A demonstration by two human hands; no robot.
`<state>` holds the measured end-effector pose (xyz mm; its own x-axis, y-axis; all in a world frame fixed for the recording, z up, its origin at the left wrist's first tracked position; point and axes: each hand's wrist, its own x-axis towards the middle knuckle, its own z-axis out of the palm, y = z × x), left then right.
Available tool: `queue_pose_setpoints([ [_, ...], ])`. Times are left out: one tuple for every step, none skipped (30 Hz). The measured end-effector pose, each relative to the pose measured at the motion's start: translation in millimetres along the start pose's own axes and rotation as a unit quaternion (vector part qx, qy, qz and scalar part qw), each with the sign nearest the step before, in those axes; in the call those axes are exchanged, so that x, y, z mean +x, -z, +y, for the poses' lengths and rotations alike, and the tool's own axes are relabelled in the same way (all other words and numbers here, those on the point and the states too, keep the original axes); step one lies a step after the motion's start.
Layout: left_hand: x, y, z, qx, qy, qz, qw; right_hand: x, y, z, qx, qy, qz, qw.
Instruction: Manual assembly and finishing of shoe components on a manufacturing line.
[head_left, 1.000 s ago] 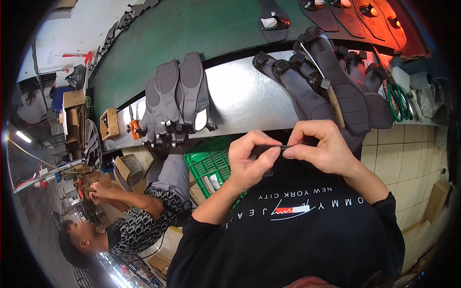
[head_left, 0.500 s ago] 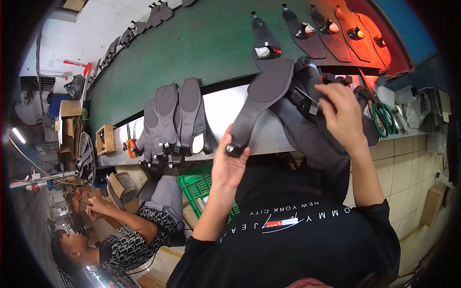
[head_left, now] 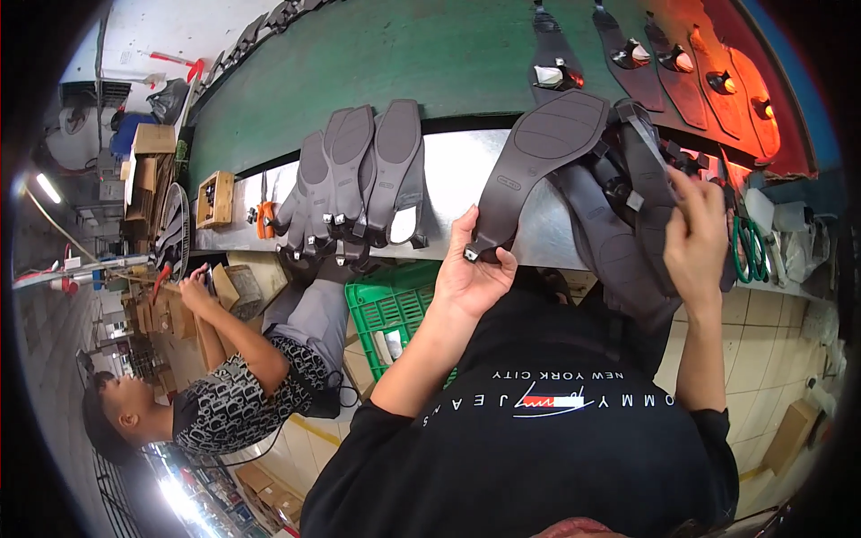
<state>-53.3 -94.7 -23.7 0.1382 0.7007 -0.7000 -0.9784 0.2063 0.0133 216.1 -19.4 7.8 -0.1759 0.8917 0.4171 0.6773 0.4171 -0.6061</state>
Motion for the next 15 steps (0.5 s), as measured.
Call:
queue_pose_setpoints([
  [-1.1, -5.4, -2.6, 0.009, 0.001, -0.004, 1.000, -2.0, 8.8, -6.4, 0.071, -0.035, 0.002, 0.997],
  [-1.4, -8.3, -5.0, 0.018, 0.001, -0.008, 1.000, -4.2, 12.9, -10.9, 0.073, 0.016, -0.008, 0.997],
  [-0.6, -7.9, -6.9, 0.016, -0.001, -0.008, 1.000, -10.4, 10.0, -16.6, 0.075, 0.017, -0.010, 0.997],
  [0.5, -9.0, -9.9, 0.007, 0.019, -0.019, 1.000, -19.3, 5.0, -24.8, 0.181, 0.005, -0.092, 0.979],
  [2.6, -10.2, -13.7, -0.004, 0.040, -0.030, 0.999, -26.7, -0.8, -33.3, 0.282, -0.008, -0.172, 0.944],
  [3.3, -11.8, -17.9, -0.001, 0.042, -0.036, 0.998, -31.6, -8.1, -46.8, 0.347, -0.078, -0.219, 0.909],
  [3.0, -15.0, -21.1, 0.000, 0.049, -0.036, 0.998, -34.5, -15.3, -59.5, 0.406, -0.147, -0.261, 0.864],
  [2.3, -18.1, -24.3, 0.021, 0.037, -0.018, 0.999, -36.2, -21.4, -64.8, 0.435, -0.173, -0.286, 0.836],
  [2.5, -19.7, -26.6, 0.042, 0.025, 0.000, 0.999, -38.2, -26.5, -67.5, 0.463, -0.198, -0.310, 0.807],
  [5.7, -17.3, -24.1, 0.025, 0.060, -0.077, 0.995, -40.5, -32.0, -68.1, 0.463, -0.187, -0.323, 0.804],
  [5.6, -15.8, -25.6, 0.025, 0.061, -0.076, 0.995, -43.6, -37.5, -65.5, 0.463, -0.188, -0.323, 0.804],
  [3.8, -16.4, -27.9, 0.045, 0.040, -0.064, 0.996, -46.9, -43.6, -62.7, 0.475, -0.187, -0.318, 0.799],
  [2.3, -18.4, -28.9, 0.064, 0.018, -0.053, 0.996, -48.7, -50.1, -59.8, 0.487, -0.185, -0.313, 0.794],
  [1.7, -17.6, -28.8, 0.065, 0.018, -0.053, 0.996, -50.5, -55.3, -56.3, 0.448, -0.117, -0.269, 0.845],
  [1.1, -16.0, -28.4, 0.041, 0.045, -0.066, 0.996, -49.2, -54.8, -54.9, 0.448, -0.117, -0.269, 0.845],
])
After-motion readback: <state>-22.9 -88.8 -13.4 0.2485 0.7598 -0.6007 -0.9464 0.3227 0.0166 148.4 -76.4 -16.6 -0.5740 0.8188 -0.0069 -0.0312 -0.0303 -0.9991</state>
